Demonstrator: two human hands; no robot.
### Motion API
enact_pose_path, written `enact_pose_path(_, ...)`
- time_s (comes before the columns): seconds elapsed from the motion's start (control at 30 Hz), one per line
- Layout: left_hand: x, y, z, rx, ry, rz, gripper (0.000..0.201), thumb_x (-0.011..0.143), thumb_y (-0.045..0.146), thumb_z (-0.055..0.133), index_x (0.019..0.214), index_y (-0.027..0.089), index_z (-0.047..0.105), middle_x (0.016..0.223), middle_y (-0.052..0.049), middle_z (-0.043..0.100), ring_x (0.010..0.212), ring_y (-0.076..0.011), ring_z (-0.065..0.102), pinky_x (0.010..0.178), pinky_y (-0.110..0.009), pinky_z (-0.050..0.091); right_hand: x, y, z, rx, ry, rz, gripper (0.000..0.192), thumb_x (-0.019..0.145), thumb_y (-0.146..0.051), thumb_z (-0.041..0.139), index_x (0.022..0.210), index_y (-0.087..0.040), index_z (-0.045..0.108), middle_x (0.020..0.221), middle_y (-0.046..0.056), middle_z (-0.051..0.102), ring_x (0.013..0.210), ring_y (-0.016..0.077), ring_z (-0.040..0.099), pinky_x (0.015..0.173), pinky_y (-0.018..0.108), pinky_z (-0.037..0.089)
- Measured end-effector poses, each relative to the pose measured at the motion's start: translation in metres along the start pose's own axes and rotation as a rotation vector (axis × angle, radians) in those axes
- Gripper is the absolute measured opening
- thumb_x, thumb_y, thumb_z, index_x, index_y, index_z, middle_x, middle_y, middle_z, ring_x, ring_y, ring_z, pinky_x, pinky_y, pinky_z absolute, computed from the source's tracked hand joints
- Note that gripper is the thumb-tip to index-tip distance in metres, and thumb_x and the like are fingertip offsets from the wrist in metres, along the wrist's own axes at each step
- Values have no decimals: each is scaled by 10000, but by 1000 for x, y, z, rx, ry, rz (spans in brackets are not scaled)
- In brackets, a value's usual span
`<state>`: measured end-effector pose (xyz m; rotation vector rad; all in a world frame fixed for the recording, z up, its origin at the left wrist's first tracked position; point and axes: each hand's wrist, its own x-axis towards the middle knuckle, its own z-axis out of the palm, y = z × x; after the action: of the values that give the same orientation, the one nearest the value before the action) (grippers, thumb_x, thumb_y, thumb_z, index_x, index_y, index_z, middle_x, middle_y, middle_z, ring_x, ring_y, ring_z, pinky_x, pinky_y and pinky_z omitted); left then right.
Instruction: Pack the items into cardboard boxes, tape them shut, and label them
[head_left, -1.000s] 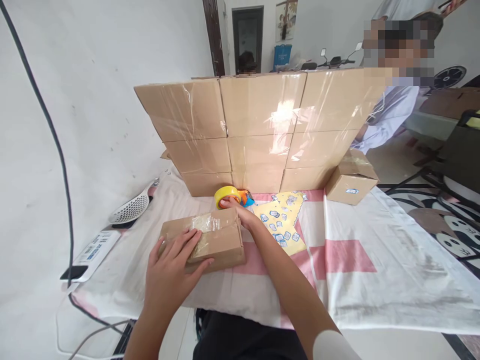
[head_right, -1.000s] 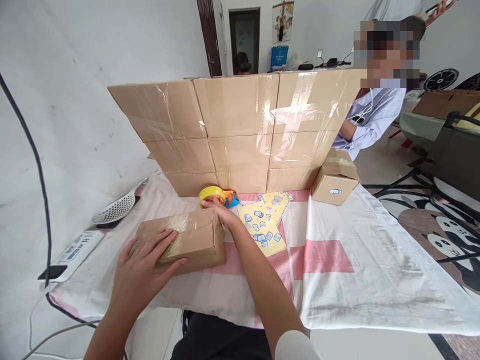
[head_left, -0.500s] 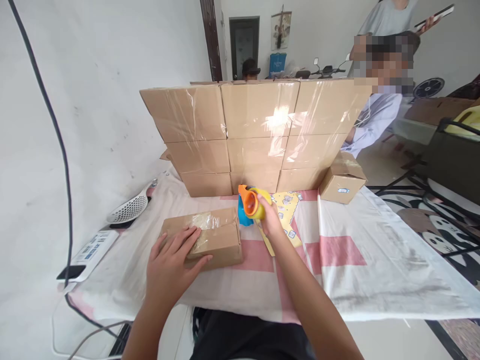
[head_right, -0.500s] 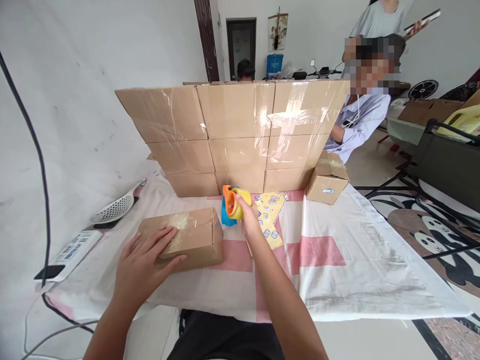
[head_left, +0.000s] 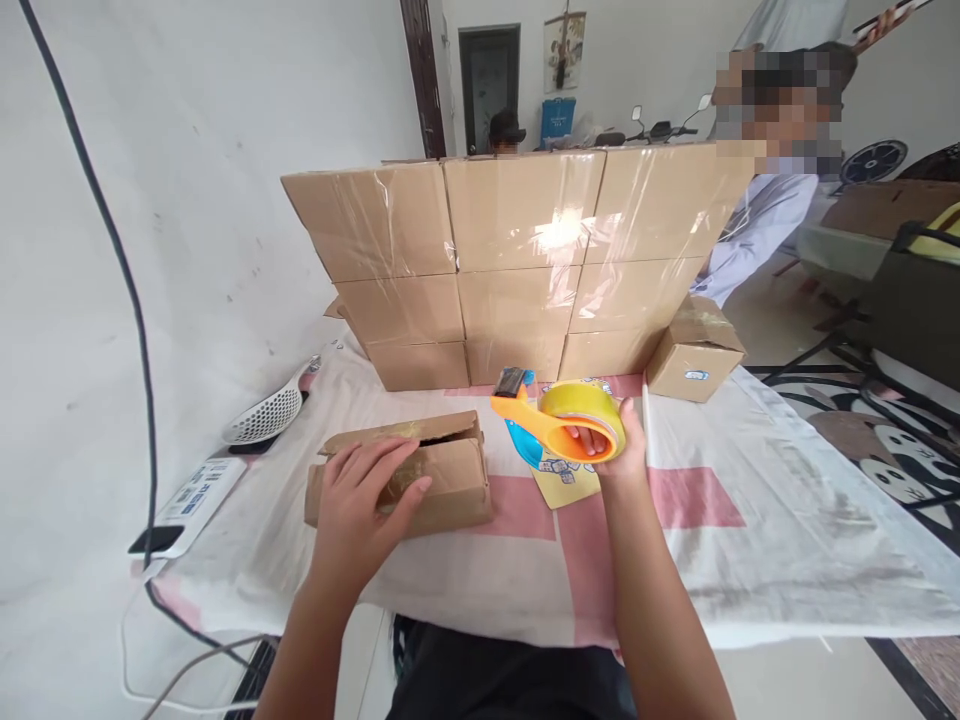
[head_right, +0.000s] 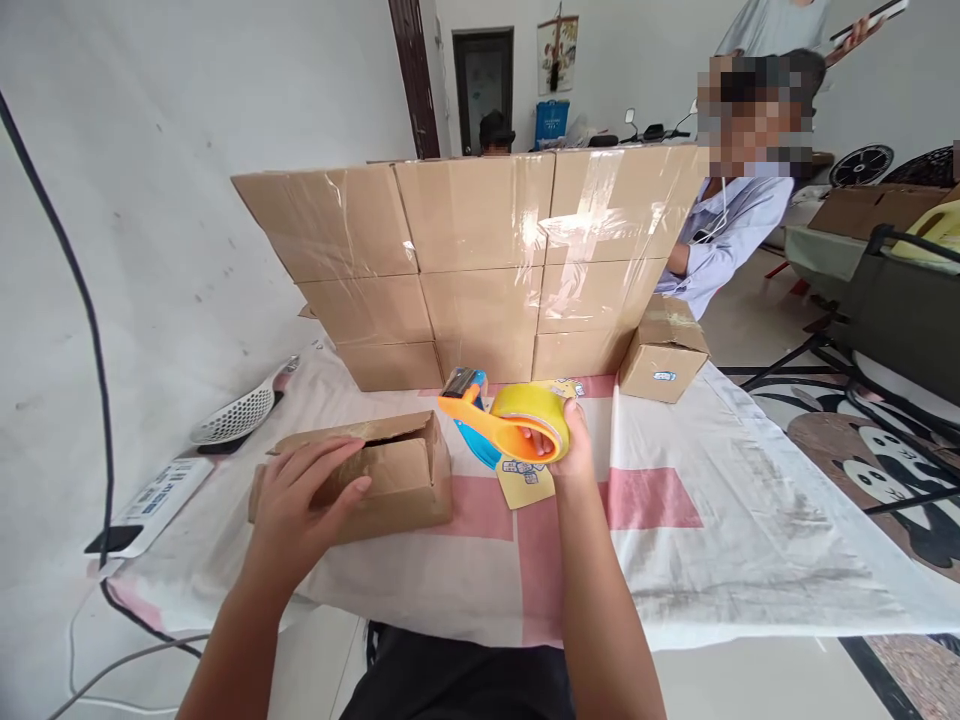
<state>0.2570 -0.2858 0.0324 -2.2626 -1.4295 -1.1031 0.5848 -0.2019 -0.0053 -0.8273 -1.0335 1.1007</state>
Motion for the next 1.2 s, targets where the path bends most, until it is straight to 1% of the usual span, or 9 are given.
enact_pose_path(0.17, 51, 39, 4, -272, -164, -166, 297, 988, 402, 550, 1203, 247, 684, 1159, -42, 761, 1089, -236, 689, 985, -382, 439, -5, -5, 0, 59, -94, 1, 693, 696, -899, 571, 406, -278, 470, 268, -9, 330, 257, 135, 300, 367, 316, 256)
enact_pose_path(0.27, 80, 60, 5, -349, -412, -289, 325, 1000, 472, 495, 906, 226, 685, 896, -16, 736, 851, -204, 660, 790, -333, 441, -9, -1, -1, 115, -57, 28, 598, 674, -846, 657, 538, -270, 572, 284, -29, 360, 247, 144, 304, 367, 308, 235)
enact_pose_path(0.33, 91, 66, 8, -342, -499, -331, 431, 1001, 512, 468, 703, 210, 548, 706, 0, 622, 684, -172, 552, 657, -310, 371, -11, 3, -3, 142, 8, 35, 555, 657, -821, 695, 669, -269, 637, 314, -47, 403, 252, 144, 307, 381, 308, 257)
enact_pose_path(0.43, 97, 67, 13, -350, -493, -375, 479, 1005, 518, 440, 648, 209, 361, 612, 13, 453, 596, -151, 406, 570, -305, 272, -11, 6, -9, 134, 83, 20, 542, 645, -805, 717, 765, -280, 660, 426, -45, 490, 340, 155, 409, 462, 338, 370)
enact_pose_path(0.57, 101, 61, 15, -369, -531, -275, 436, 1019, 466, 422, 678, 211, 326, 652, 10, 446, 627, -153, 420, 585, -298, 286, -10, 3, -14, 84, 139, -27, 527, 623, -784, 738, 737, -278, 649, 624, 12, 601, 580, 215, 566, 641, 408, 461)
enact_pose_path(0.67, 107, 59, 13, -381, -579, -199, 400, 1026, 431, 404, 697, 211, 346, 679, 11, 472, 653, -152, 450, 609, -289, 308, -11, -1, -15, 80, 154, -40, 539, 608, -796, 730, 712, -274, 642, 670, 28, 616, 615, 222, 559, 640, 410, 451)
enact_pose_path(0.9, 113, 61, 13, -458, -678, -262, 406, 1018, 436, 404, 698, 206, 308, 665, 20, 394, 641, -137, 371, 591, -273, 281, -12, -7, -17, 117, 134, -73, 532, 618, -789, 725, 649, -266, 632, 591, 14, 542, 546, 194, 496, 596, 379, 407)
enact_pose_path(1.1, 111, 64, 17, -428, -626, -301, 415, 993, 390, 457, 663, 196, 296, 638, 31, 322, 611, -120, 313, 571, -275, 250, -10, -10, -18, 106, 135, -90, 559, 605, -809, 710, 589, -264, 589, 558, 11, 520, 519, 180, 472, 563, 368, 415)
enact_pose_path(1.2, 109, 66, 17, -372, -554, -268, 309, 992, 364, 473, 729, 202, 473, 676, 31, 468, 649, -126, 422, 603, -267, 314, -10, -12, -18, 92, 51, -122, 605, 625, -831, 702, 514, -256, 548, 488, -6, 434, 451, 145, 396, 502, 341, 375)
